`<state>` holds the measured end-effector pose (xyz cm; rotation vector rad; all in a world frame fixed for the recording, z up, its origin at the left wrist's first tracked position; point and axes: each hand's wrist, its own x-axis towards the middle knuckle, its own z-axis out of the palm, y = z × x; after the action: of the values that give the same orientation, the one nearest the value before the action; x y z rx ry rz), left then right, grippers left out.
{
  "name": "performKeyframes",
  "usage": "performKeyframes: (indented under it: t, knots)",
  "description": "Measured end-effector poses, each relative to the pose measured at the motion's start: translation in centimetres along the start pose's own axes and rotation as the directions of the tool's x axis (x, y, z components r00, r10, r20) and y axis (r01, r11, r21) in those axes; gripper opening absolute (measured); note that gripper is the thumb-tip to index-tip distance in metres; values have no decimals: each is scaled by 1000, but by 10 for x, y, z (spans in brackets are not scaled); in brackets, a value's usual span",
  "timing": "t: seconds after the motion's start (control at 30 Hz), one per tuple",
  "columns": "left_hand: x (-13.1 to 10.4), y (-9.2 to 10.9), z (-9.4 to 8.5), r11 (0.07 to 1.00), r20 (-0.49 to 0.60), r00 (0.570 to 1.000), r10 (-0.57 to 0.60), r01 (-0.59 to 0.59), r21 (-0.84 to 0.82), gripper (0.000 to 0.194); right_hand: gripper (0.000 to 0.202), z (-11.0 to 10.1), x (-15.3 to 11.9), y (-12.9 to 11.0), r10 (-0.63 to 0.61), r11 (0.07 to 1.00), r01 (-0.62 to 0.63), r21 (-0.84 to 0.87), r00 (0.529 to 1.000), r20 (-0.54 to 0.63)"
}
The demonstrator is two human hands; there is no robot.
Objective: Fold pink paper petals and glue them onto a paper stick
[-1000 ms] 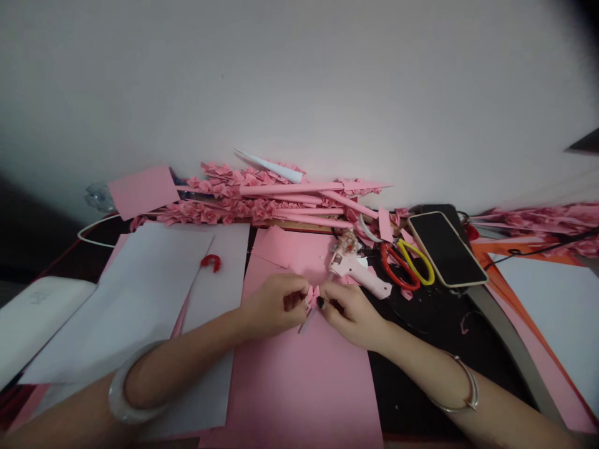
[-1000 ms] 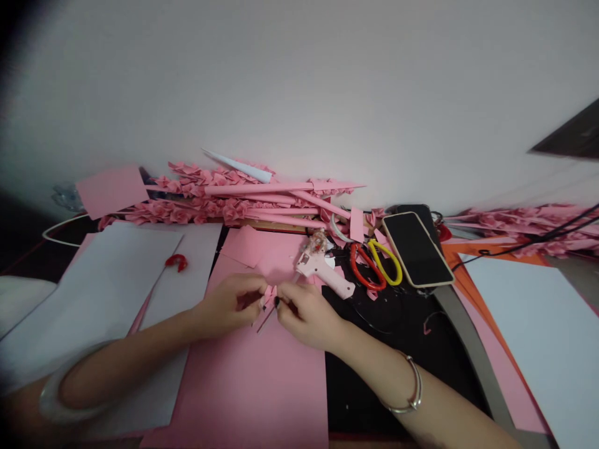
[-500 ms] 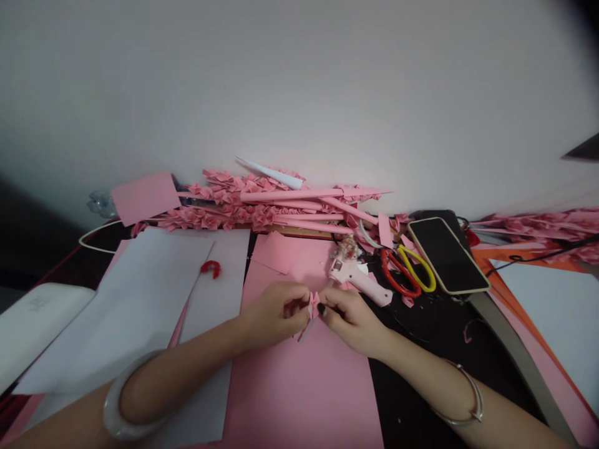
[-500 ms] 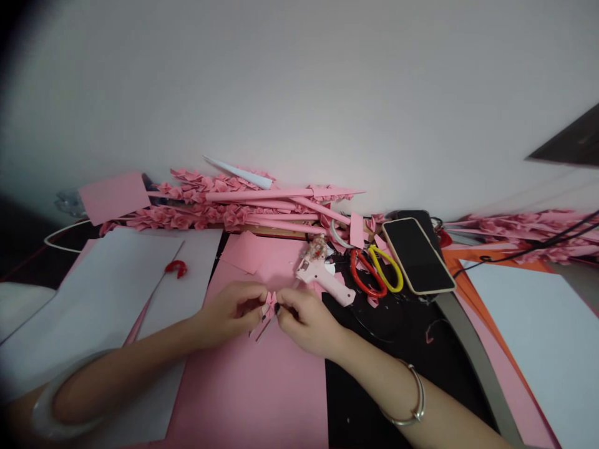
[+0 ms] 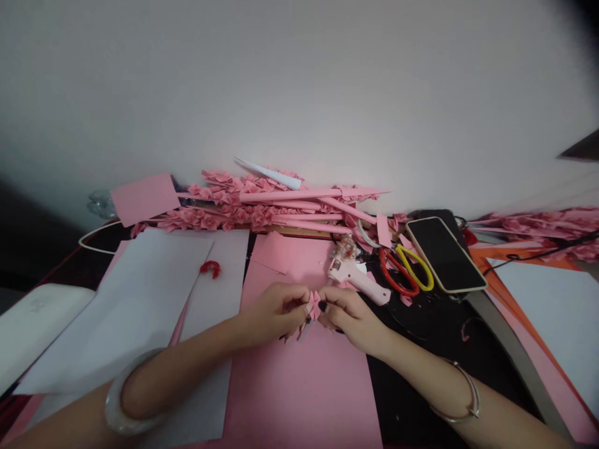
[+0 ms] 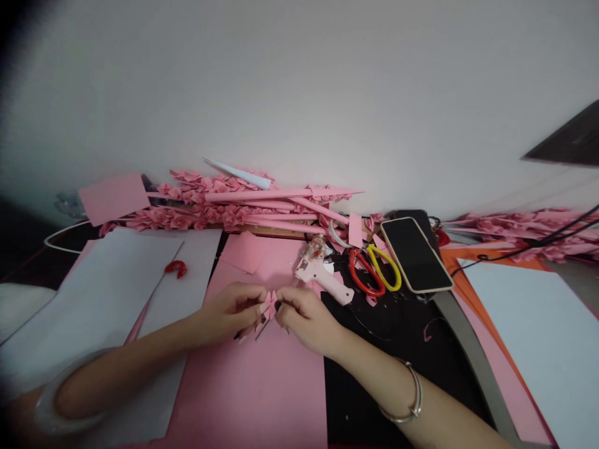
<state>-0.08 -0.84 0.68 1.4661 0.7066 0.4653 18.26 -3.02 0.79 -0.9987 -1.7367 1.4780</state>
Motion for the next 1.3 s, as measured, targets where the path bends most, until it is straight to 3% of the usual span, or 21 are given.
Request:
performKeyframes:
  t: [0.2,0.5,0.8,1.3]
  knots:
    - [-1,3,2,993,-5,1000,20,-20,120,10,31,4,1,-2,-25,983,15,-181,998,-55]
    - [-1,2,0,1000,39,999,-4,4,-4,18,38,-1,4,-2,35,999,-36,35,999,23]
    - [-2,0,-2,995,84,996,-10,19,-103,16,36,-3,2,1,66,994,-69,86,997,31]
    - [-1,0,-1,997,81,997,-6,12,-76,19,38,9,-2,-2,28,999,-24,29,990,-140]
